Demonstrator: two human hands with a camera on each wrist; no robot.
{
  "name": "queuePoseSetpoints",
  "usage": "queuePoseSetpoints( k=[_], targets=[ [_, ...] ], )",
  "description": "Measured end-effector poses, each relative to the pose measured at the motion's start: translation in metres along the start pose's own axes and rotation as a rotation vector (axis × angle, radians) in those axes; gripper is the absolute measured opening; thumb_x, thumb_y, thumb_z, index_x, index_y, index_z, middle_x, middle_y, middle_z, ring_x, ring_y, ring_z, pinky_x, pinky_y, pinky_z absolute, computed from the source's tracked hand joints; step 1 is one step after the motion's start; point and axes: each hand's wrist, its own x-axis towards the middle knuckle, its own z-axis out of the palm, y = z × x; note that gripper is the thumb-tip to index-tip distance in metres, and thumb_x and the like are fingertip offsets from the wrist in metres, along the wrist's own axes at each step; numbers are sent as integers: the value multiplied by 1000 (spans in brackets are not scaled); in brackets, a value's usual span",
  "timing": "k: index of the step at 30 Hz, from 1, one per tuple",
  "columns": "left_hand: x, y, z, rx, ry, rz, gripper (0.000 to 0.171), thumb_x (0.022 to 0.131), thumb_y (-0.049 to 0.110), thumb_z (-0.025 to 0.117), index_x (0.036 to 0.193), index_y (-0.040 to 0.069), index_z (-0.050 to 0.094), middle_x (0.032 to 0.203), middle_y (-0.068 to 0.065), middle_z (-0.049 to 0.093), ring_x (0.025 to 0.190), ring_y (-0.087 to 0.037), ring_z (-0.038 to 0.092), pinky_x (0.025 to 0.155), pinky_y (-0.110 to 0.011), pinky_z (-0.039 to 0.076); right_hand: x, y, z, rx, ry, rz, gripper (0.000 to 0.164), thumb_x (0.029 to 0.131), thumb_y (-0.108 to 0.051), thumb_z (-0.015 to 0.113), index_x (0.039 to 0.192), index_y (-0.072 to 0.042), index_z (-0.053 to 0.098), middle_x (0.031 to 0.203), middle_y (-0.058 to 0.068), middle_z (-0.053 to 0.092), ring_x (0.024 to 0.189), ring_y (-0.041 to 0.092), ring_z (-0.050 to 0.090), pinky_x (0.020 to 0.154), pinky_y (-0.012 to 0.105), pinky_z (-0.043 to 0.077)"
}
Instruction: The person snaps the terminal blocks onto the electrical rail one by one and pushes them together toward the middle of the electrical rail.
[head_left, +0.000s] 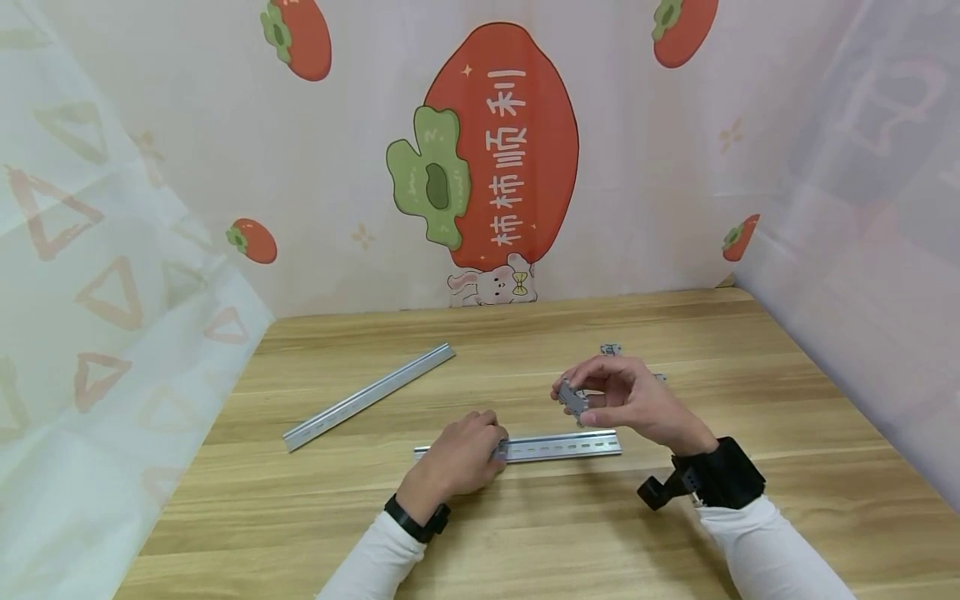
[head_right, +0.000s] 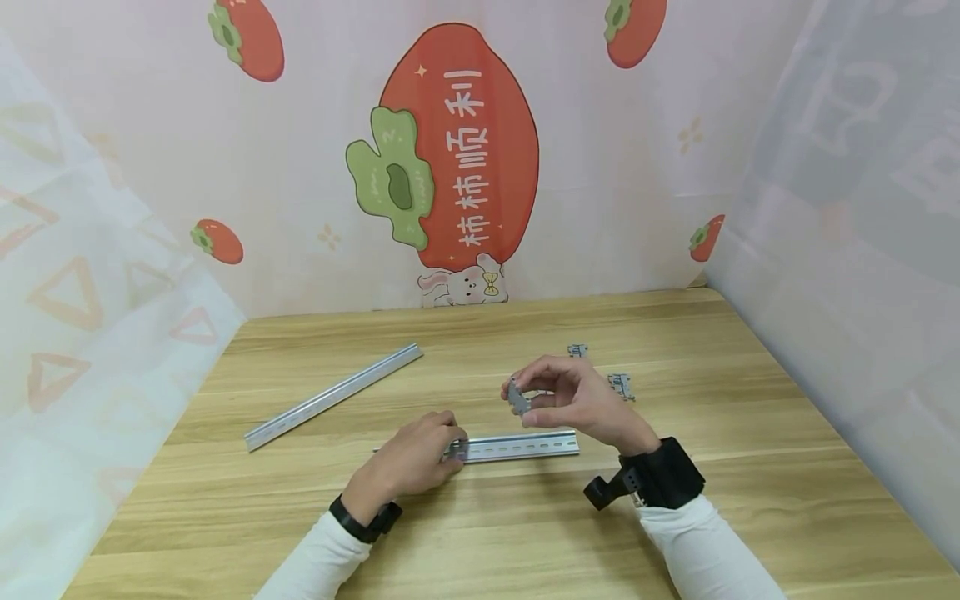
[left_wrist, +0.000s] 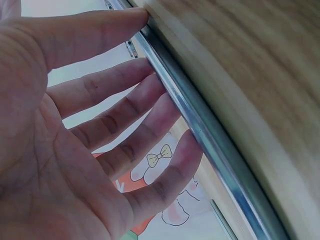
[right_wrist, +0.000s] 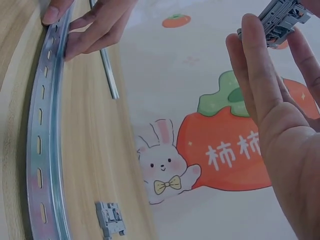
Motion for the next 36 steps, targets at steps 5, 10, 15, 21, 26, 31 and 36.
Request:
queuePoseSetpoints(
  k=[5, 10, 15, 21, 26, 31, 36],
  targets=[
    [-1, -2, -1, -20, -9, -3, 18, 91, 20, 76, 105, 9, 75, 98, 0, 60, 86, -15, 53, 69, -30, 48, 1, -1, 3, -43, 43, 41, 37, 88, 10, 71, 124, 4, 60, 129, 26, 60, 115, 34, 64, 95, 40, 53],
    [-2, -3, 0, -25, -10, -3, 21, 91, 22, 77, 107, 9, 75, 99, 0, 60, 85, -14, 53, 68, -31, 48, 1, 0, 8, -47, 101, 105, 36, 88, 7, 73, 122, 5, 61, 131, 23, 59, 120, 31, 63, 95, 39, 53],
    [-1, -2, 2, -25, -12, -7, 21, 91, 22, 77, 108, 10, 75, 99, 1, 59, 85, -14, 52, 68, -30, 47, 1, 5, 11, -111, 166, 185, 36, 90, 0, 75, 123, 1, 63, 129, 20, 61, 118, 31, 62, 93, 37, 54],
    [2, -1, 2, -15, -6, -3, 21, 92, 23, 77, 108, 10, 75, 99, 0, 60, 87, -16, 54, 69, -31, 49, 4, 22, 19, -138, 176, 264, 39, 90, -9, 77, 125, 1, 63, 132, 23, 59, 122, 31, 61, 96, 38, 52],
    [3, 0, 3, -7, 6, 13, 22, 92, 23, 77, 109, 10, 76, 101, -1, 61, 89, -16, 56, 70, -31, 50, 8, 41, 28, -222, 125, 306, 39, 91, -12, 76, 125, 3, 62, 131, 27, 58, 122, 32, 61, 98, 34, 50],
    [3, 1, 3, -6, 11, 29, 23, 91, 23, 78, 110, 9, 76, 101, -2, 62, 89, -17, 57, 71, -32, 50, 10, 53, 36, -270, 76, 304, 34, 91, -3, 74, 120, 7, 60, 130, 30, 56, 123, 38, 59, 101, 38, 48],
    [3, 2, 4, -13, 8, 30, 23, 91, 23, 78, 109, 9, 76, 98, 0, 61, 86, -15, 55, 69, -30, 49, 10, 58, 43, -315, 74, 328, 31, 90, 3, 74, 116, 9, 60, 128, 29, 57, 123, 40, 59, 102, 40, 48]
  ],
)
